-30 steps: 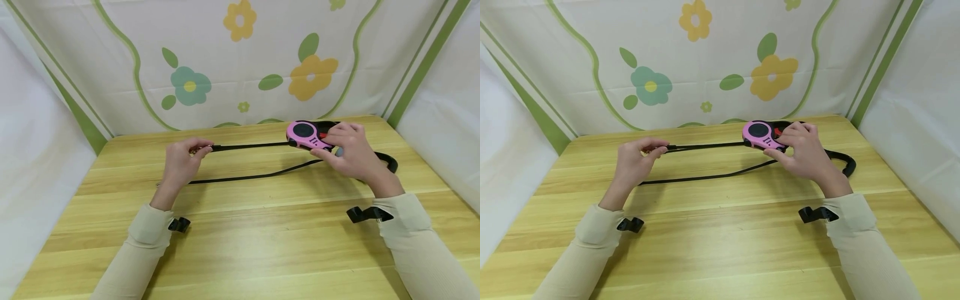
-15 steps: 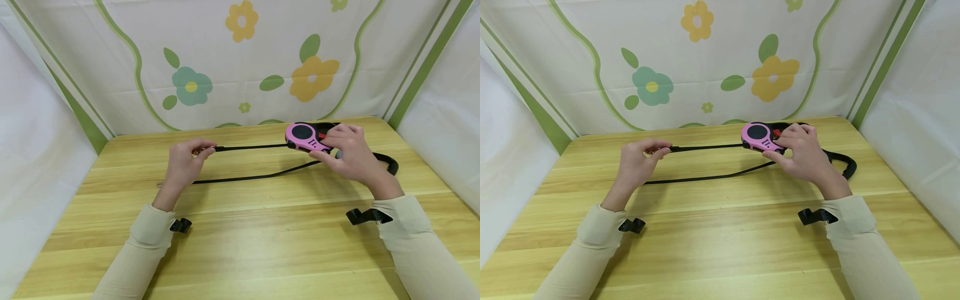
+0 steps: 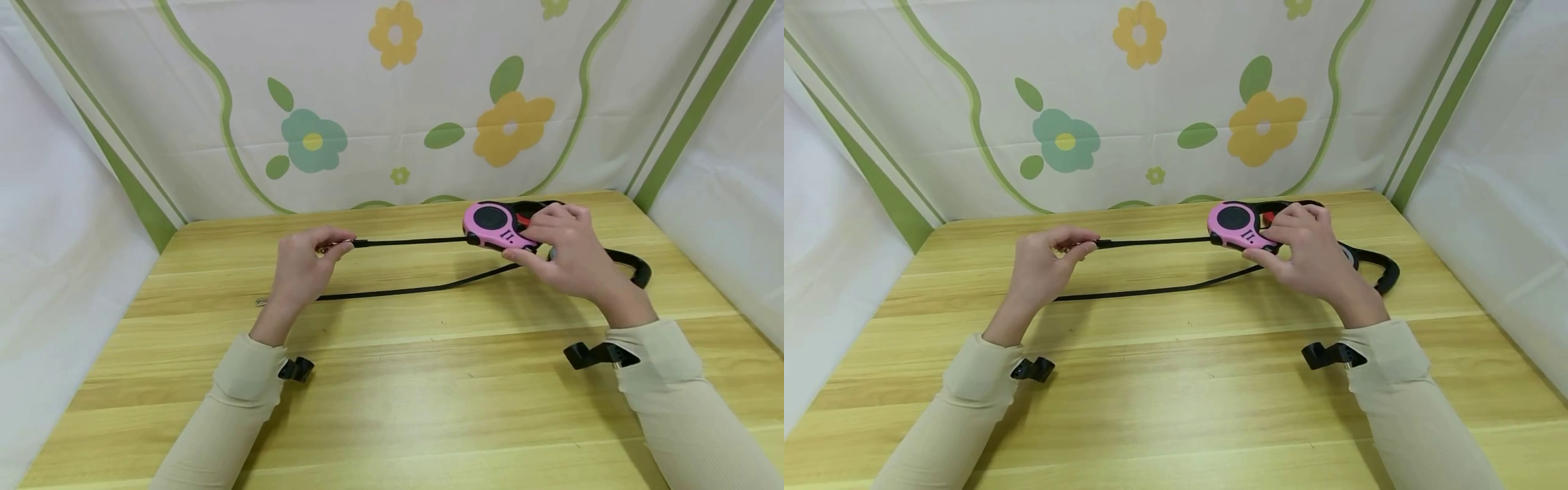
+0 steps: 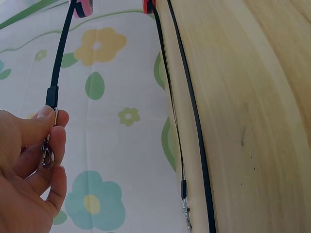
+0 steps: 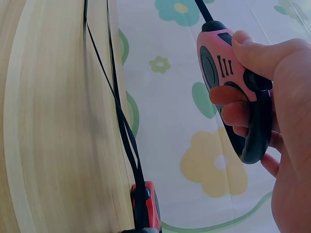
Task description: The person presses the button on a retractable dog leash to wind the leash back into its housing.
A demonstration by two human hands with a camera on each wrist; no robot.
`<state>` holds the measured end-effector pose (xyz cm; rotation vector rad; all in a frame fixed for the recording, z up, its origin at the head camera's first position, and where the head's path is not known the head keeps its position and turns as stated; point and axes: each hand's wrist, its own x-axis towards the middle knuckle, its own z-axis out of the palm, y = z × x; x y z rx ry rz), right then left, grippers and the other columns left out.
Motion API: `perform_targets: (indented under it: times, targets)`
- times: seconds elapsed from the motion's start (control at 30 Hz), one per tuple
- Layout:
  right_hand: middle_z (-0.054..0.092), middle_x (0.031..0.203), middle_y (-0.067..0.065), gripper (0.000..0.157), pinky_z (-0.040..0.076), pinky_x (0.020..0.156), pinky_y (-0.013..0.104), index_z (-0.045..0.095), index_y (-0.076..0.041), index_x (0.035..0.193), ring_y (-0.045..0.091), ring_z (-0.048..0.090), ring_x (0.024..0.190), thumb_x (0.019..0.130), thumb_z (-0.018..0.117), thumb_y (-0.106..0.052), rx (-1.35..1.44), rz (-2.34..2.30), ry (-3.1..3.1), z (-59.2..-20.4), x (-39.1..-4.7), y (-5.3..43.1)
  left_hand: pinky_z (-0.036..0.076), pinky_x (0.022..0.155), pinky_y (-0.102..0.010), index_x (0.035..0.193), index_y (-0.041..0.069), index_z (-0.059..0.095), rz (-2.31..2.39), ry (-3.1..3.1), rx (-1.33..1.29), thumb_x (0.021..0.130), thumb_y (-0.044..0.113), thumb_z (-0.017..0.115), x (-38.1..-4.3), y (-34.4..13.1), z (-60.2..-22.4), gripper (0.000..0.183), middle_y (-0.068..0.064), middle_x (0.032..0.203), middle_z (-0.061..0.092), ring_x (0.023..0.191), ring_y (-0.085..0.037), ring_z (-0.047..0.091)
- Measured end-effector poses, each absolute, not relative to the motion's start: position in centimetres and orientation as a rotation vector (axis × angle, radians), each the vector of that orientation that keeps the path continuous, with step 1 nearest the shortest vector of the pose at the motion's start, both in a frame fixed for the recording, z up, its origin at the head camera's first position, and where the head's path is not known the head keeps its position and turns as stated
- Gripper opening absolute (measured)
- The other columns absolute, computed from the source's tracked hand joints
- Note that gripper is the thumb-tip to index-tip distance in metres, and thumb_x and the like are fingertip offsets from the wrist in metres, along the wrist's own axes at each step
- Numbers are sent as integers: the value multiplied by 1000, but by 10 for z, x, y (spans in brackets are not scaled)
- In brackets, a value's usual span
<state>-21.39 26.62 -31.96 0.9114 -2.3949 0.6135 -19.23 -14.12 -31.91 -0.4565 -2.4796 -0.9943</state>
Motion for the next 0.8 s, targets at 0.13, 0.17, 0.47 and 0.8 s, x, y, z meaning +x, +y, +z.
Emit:
perform_targets:
  times: [0.13,0.17,0.47,0.8]
  targets:
    - [74,92,18,39,33,100,67,81,1,92,35,57,102,90,82,-38,908,608,-2404,-320,-214,265,62,78,-43,109,7,83,-992,-2482,-462,96,11,79,-191,-140,-319,15,-11,102,83,86,-26,77]
    - [74,92,18,38,33,100,67,81,1,92,35,57,102,89,82,-37,910,609,-2404,-320,-214,265,62,78,-43,109,7,83,-991,-2482,-463,96,11,79,-191,-140,-319,15,-11,102,83,86,-26,78]
    - [74,91,16,33,33,100,65,81,0,90,33,56,100,87,84,-32,928,610,-2398,-321,-213,262,62,76,-41,109,6,83,-992,-2470,-488,95,9,79,-191,-138,-319,14,-11,102,83,86,-26,78]
    - [75,94,17,35,34,101,64,81,1,93,33,57,102,88,82,-33,925,594,-2417,-320,-212,260,60,74,-37,109,8,83,-987,-2468,-494,95,10,80,-192,-136,-321,14,-9,101,84,87,-25,79]
